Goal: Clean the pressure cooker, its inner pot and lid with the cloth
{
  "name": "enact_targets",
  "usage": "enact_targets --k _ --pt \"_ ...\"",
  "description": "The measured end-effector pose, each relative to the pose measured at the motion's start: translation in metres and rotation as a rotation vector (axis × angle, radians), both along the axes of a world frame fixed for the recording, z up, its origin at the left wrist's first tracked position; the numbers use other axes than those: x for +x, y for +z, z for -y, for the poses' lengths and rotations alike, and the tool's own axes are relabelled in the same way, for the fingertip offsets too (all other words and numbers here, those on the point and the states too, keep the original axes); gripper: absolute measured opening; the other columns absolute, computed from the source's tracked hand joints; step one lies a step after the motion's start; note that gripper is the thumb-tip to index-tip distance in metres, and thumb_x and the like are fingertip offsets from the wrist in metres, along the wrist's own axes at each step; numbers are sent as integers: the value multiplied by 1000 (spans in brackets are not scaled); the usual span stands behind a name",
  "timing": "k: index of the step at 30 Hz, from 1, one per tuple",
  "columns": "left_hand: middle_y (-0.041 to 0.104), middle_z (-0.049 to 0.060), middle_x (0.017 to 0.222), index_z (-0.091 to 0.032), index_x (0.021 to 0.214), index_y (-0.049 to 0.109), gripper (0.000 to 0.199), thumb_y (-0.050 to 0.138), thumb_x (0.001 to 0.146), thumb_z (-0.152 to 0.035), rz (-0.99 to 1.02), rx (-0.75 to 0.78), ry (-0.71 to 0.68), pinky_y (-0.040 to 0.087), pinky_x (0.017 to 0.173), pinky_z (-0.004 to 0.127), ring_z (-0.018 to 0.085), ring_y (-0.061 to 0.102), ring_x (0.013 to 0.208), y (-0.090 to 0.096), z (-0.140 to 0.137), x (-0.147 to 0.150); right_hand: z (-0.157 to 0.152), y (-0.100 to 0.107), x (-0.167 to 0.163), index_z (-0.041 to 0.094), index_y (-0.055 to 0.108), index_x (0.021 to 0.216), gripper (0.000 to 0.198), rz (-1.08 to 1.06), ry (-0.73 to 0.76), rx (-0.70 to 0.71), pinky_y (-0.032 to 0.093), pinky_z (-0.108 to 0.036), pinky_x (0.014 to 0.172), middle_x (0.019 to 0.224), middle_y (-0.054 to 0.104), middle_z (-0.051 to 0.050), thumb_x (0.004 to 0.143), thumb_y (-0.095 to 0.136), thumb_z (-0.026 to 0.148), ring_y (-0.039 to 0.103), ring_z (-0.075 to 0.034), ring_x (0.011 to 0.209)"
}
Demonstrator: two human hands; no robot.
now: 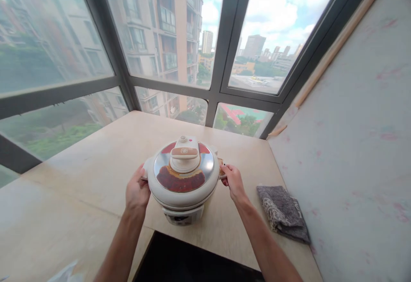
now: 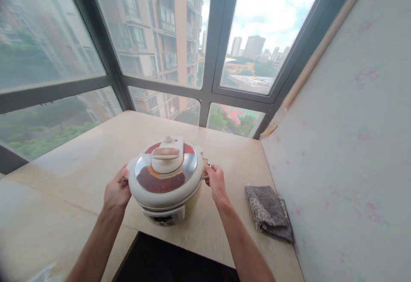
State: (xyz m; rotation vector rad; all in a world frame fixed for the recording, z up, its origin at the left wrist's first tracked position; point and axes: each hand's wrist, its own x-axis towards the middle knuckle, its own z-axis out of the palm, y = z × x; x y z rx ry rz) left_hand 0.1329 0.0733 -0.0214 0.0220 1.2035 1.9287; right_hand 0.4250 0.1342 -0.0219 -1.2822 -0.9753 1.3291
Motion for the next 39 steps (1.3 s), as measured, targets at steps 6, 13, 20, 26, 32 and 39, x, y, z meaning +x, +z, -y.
enact_targets --k 6,13,20,26,32,39 --pt "70 6 79 -11 103 69 28 54 81 -6 119 -4 -186 59 63 25 13 61 59 14 -21 70 8 2 70 18 50 66 43 15 -174 -4 19 -20 37 50 43 7 58 71 54 32 -5 39" --pt "73 7 88 -12 104 67 27 54 81 -6 142 -12 -197 60 69 27 15 66 67 18 -31 114 13 -3 117 17 53 71 46 58 -190 -29 21 -19 35 50 45 6 61 72 58 35 -6 37" --pt "72 8 96 -12 106 69 34 64 73 -17 -83 -7 -97 57 72 28 18 67 79 -3 -37 122 4 -13 140 16 56 90 50 188 44 14 41 -24 42 63 60 1 72 69 61 54 -12 47" --pt "67 4 88 -12 105 69 50 68 62 -37 -398 -54 41 47 61 26 15 57 71 -32 -50 124 8 -23 143 19 52 98 49 114 138 36 42 -23 47 67 58 4 82 61 64 55 -12 52" --pt "63 3 84 -14 105 63 53 64 62 -46 -484 -13 -52 43 57 26 14 52 65 -42 -53 112 15 -29 133 19 53 95 50 -6 79 28 41 -22 49 70 57 3 80 67 65 52 -11 55" --pt "64 5 91 -14 109 61 55 70 65 -47 -453 114 -173 44 64 25 16 58 75 -54 -52 101 10 -28 138 17 61 101 51 108 31 53 47 -25 60 85 63 -2 80 67 64 58 -15 72"
